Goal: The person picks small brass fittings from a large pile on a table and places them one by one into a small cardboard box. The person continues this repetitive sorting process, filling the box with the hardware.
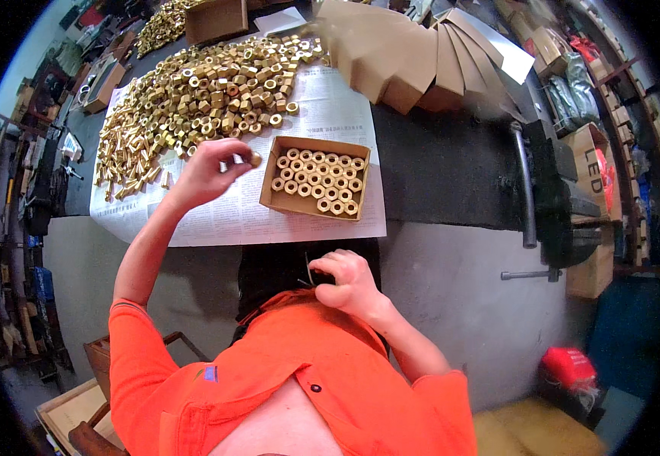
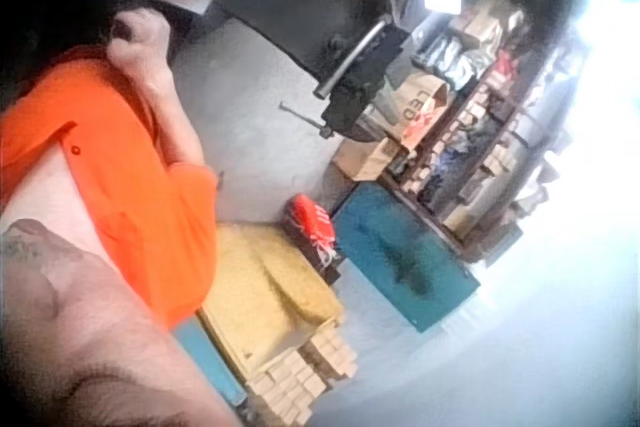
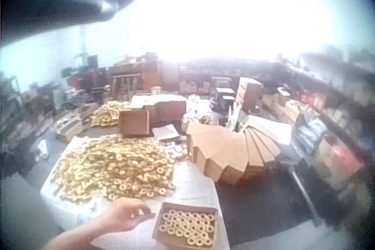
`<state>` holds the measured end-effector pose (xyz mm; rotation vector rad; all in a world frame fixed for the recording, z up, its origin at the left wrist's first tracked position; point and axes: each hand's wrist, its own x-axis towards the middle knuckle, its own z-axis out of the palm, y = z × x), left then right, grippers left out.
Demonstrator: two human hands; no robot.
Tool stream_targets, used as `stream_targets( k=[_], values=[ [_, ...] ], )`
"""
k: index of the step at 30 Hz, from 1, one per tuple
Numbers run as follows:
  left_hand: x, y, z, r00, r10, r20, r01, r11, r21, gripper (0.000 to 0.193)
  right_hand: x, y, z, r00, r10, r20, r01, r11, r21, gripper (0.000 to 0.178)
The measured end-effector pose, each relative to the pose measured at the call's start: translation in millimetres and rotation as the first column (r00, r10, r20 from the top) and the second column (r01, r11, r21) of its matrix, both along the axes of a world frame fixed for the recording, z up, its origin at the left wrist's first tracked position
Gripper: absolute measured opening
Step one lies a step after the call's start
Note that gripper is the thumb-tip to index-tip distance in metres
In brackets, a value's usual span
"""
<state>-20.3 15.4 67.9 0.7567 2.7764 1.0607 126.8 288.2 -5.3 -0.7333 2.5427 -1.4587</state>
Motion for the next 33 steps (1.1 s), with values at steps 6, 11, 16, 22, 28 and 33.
stream_targets(
  k=[6,11,16,22,28,33],
  values=[
    [-4,50,-19,0.829,-0.527,-0.185,0.476,0.841,-0.257,0.017,-2,4,-96,0.964,-0.203,-0.175,0.22,0.972,0.085,0.036],
    [-14,63,-29,0.758,-0.638,-0.138,0.593,0.761,-0.262,0.012,-6,24,-159,0.943,-0.165,-0.288,0.244,0.933,0.265,0.038],
    [-20,67,-28,0.717,-0.688,-0.113,0.642,0.715,-0.279,0.009,-12,15,-158,0.916,-0.147,-0.373,0.259,0.926,0.273,0.037],
    [-29,70,-33,0.682,-0.726,-0.089,0.682,0.676,-0.28,0.008,-15,15,-161,0.933,-0.148,-0.328,0.239,0.937,0.257,0.035],
    [-29,71,-33,0.706,-0.708,-0.03,0.671,0.682,-0.292,0.009,-16,15,-158,0.947,-0.155,-0.28,0.236,0.929,0.284,0.035],
    [-32,75,-30,0.679,-0.734,-0.016,0.686,0.642,-0.341,0.011,-17,14,-155,0.94,-0.157,-0.304,0.241,0.934,0.264,0.034]
  ],
)
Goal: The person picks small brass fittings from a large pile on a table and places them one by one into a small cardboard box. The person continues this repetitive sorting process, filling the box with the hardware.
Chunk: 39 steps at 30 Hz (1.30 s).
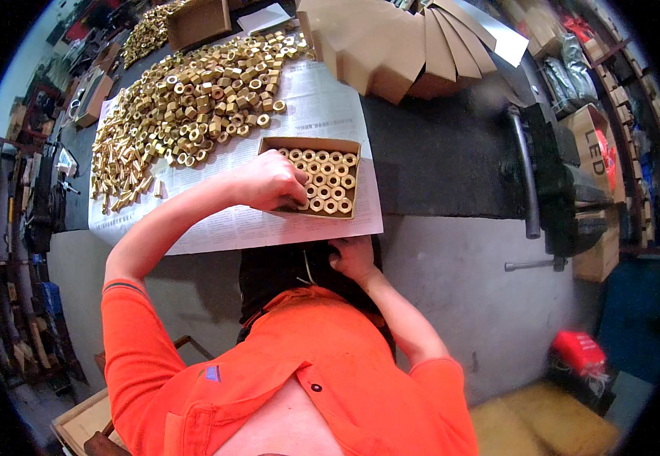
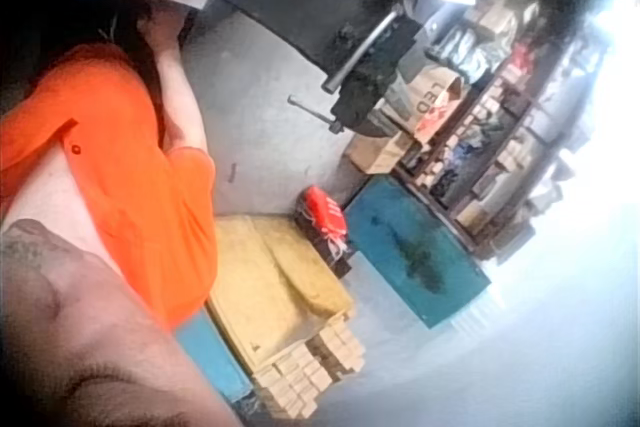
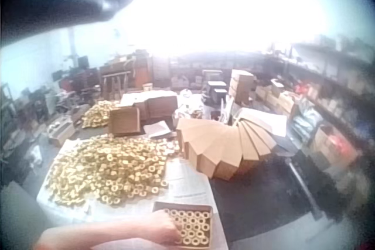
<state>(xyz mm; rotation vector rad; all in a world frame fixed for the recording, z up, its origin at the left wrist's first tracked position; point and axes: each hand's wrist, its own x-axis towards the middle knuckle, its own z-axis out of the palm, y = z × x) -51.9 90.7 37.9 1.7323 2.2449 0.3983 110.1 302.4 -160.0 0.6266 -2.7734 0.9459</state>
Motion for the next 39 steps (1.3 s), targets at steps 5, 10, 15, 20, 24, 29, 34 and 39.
stream_targets(
  k=[5,10,15,20,24,29,34,39],
  values=[
    [2,-4,-4,1.0,-0.009,-0.007,0.01,0.998,0.067,0.009,0,1,5,1.0,0.007,0.024,-0.007,1.0,-0.001,0.033],
    [1,-2,0,0.998,-0.06,-0.037,0.062,0.996,0.065,0.01,-1,0,9,1.0,0.006,0.028,-0.006,1.0,-0.001,0.032],
    [2,-3,-4,1.0,-0.015,0.013,0.014,0.995,0.098,0.012,-1,0,6,0.999,0.005,0.04,-0.004,1.0,-0.016,0.031],
    [0,0,-5,0.999,-0.039,-0.003,0.039,0.998,0.053,0.009,0,0,4,0.999,-0.002,0.037,0.001,1.0,0.012,0.032],
    [-1,-1,-5,0.998,-0.053,-0.045,0.056,0.997,0.062,0.008,0,-1,1,0.999,0.0,0.04,-0.001,1.0,0.016,0.034],
    [-1,-4,-8,0.996,-0.053,-0.066,0.059,0.994,0.093,0.009,2,2,-9,0.994,-0.012,0.106,0.01,1.0,0.023,0.033],
    [2,-13,4,0.992,0.126,0.017,-0.126,0.968,0.218,0.014,2,1,-4,0.999,-0.013,0.045,0.011,0.999,0.037,0.032],
    [-24,-66,25,0.75,0.662,0.0,-0.586,0.663,0.466,0.01,3,2,-6,0.999,-0.022,0.025,0.021,0.998,0.062,0.032]
  ],
)
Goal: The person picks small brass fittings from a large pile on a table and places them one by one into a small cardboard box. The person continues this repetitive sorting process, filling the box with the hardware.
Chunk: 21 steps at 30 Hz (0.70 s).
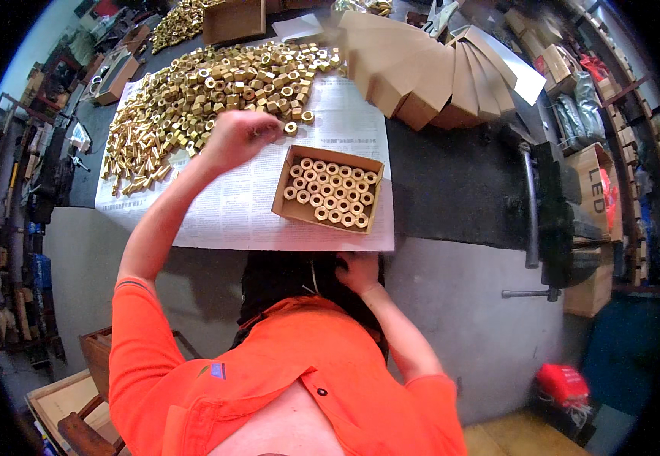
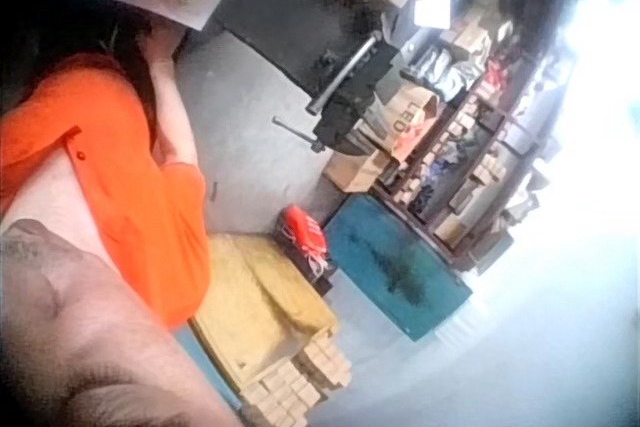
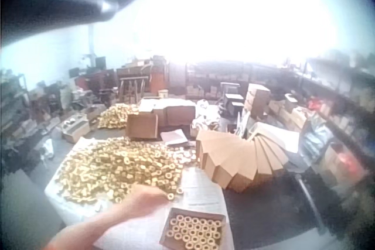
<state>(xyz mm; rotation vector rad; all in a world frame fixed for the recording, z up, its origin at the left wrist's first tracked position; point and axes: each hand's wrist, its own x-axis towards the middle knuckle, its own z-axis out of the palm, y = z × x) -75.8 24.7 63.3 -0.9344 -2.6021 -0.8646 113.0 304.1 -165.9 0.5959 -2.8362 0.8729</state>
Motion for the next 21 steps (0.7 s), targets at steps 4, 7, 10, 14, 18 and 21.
stream_targets(
  k=[4,7,10,14,18,21],
  values=[
    [-22,-35,-17,0.919,0.388,-0.067,-0.375,0.809,-0.453,0.019,1,0,-9,0.999,0.007,0.032,-0.006,0.999,-0.033,0.033],
    [-24,-38,-32,0.924,0.362,-0.12,-0.346,0.664,-0.662,0.02,2,1,-7,1.0,0.002,0.007,-0.002,0.999,-0.043,0.033],
    [-21,-37,-29,0.926,0.364,-0.102,-0.345,0.703,-0.621,0.021,3,6,-11,0.999,0.007,0.049,-0.007,1.0,-0.013,0.042],
    [-14,-35,-27,0.919,0.385,-0.083,-0.342,0.677,-0.651,0.022,3,8,-12,0.998,0.034,0.046,-0.033,0.999,-0.02,0.045],
    [-11,-42,-27,0.922,0.376,-0.09,-0.349,0.71,-0.611,0.019,1,5,-12,0.999,0.028,0.037,-0.027,0.998,-0.05,0.039],
    [-3,-38,-12,0.916,0.402,-0.012,-0.35,0.782,-0.516,0.015,2,2,-11,0.999,-0.002,0.049,0.006,0.997,-0.08,0.03]
  ],
)
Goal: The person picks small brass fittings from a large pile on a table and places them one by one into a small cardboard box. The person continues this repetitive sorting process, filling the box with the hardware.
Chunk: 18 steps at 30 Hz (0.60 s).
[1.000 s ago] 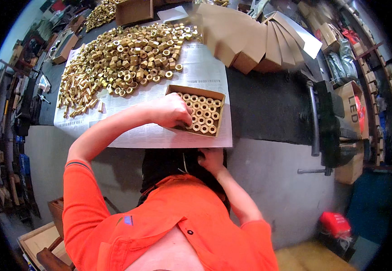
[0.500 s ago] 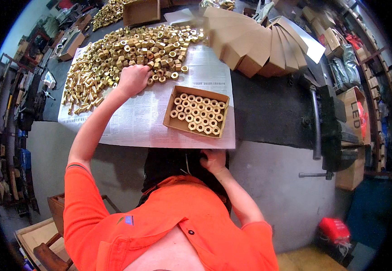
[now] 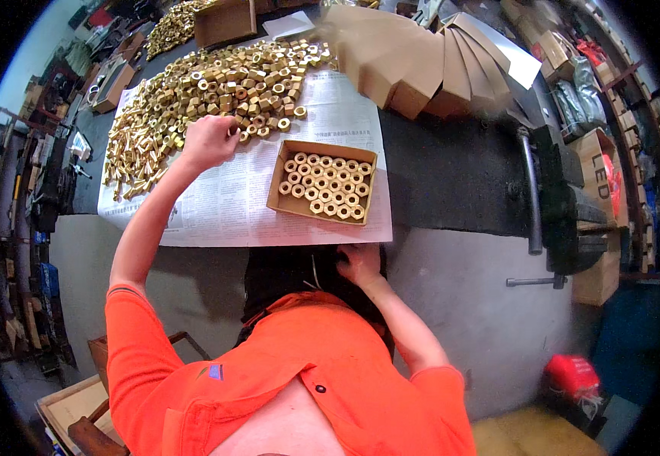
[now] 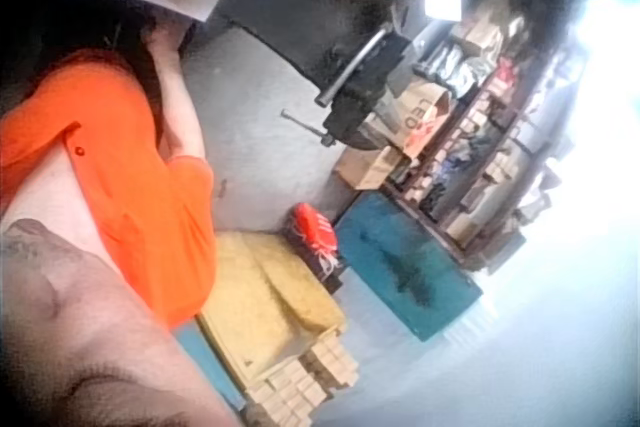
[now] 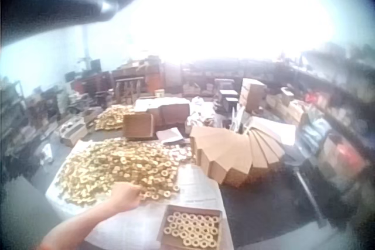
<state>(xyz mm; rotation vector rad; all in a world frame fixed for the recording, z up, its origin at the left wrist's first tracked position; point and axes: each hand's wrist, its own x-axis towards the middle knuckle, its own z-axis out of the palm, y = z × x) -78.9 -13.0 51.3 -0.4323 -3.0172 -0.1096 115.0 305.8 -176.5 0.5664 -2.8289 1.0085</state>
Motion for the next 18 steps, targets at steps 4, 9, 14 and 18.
stream_targets(
  k=[4,9,14,18],
  values=[
    [22,32,41,0.942,-0.284,0.178,0.172,0.866,0.469,0.014,-4,-3,11,0.999,-0.001,-0.039,0.002,1.0,0.026,0.027],
    [42,72,35,0.691,-0.711,0.131,0.642,0.686,0.343,0.014,-7,-2,16,0.998,0.016,-0.062,-0.022,0.995,-0.099,0.026],
    [45,83,9,0.55,-0.817,0.173,0.794,0.576,0.197,0.007,-7,-2,26,0.991,0.016,-0.131,-0.027,0.996,-0.082,0.028],
    [41,85,5,0.508,-0.837,0.204,0.803,0.546,0.239,0.005,-6,-3,24,0.994,0.008,-0.108,-0.014,0.999,-0.051,0.031]
  ],
)
